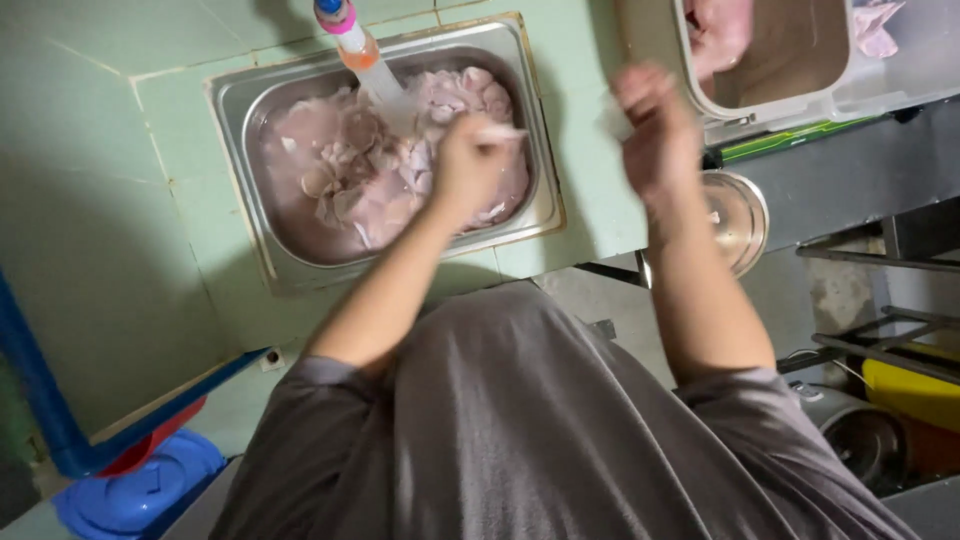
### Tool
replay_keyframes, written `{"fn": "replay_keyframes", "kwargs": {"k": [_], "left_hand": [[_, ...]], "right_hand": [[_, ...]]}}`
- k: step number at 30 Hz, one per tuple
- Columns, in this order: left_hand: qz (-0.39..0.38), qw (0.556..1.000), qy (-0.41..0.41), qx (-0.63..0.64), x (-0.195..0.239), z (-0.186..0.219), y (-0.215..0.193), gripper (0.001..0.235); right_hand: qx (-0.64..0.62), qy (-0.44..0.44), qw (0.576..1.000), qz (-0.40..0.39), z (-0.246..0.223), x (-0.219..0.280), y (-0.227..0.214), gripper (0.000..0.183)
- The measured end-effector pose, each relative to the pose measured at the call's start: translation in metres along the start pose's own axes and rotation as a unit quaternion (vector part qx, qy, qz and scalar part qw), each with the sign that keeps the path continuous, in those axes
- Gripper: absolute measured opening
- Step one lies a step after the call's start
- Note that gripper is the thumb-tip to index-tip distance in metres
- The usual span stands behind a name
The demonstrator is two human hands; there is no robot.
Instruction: The person empties a plastic bag of raw chicken pieces into a stainless steel sink and washes them under running water. They repeatedly rinse the meat by hand, separating the pieces and moving them between the sink and a metal bowl on the counter.
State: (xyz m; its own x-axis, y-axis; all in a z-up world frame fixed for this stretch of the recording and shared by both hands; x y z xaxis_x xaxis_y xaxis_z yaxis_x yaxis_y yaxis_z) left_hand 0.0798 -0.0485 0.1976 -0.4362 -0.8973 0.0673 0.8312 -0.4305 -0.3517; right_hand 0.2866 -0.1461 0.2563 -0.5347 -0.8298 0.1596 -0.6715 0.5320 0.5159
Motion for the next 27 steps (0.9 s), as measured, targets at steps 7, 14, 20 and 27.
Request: {"fn": "replay_keyframes", "kwargs": {"k": [7, 14, 20, 27], "left_hand": [[-0.204, 0.902, 0.341, -0.168, 0.049, 0.08, 0.078, 0.026], [-0.127, 0.966, 0.125, -0.187, 0.008, -0.081, 0.03, 0.027], [-0.269, 0.815, -0.213, -0.467, 0.008, -0.141, -0.052, 0.057], [-0.213, 0.879, -0.094, -0.417, 0.024, -0.243, -0.024, 0.033]], "right_hand": [[-0.013, 0.051, 0.998, 0.024, 0.052, 0.04, -0.08, 0.012], [0.305, -0.118, 0.922, 0.206, 0.039, 0.044, -0.347, 0.015], [0.636, 0.002, 0.762, 0.119, 0.049, 0.075, -0.259, 0.053], [0.526, -0.138, 0.837, 0.058, 0.077, 0.064, -0.134, 0.027]]}}
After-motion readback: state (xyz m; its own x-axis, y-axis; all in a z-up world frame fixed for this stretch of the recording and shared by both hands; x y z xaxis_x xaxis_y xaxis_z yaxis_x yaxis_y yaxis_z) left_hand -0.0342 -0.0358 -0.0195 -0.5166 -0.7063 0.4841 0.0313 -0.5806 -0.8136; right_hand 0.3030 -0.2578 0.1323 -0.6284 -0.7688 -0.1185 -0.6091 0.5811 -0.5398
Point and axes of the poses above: each hand's wrist, its own x-axis away from the middle knuckle, its own y-axis out of the palm, z = x × y, the point moved 6 cm from there along -x, towards the middle knuckle, and after that the axes turned 7 degrees about -x, right-handed, at the moved point
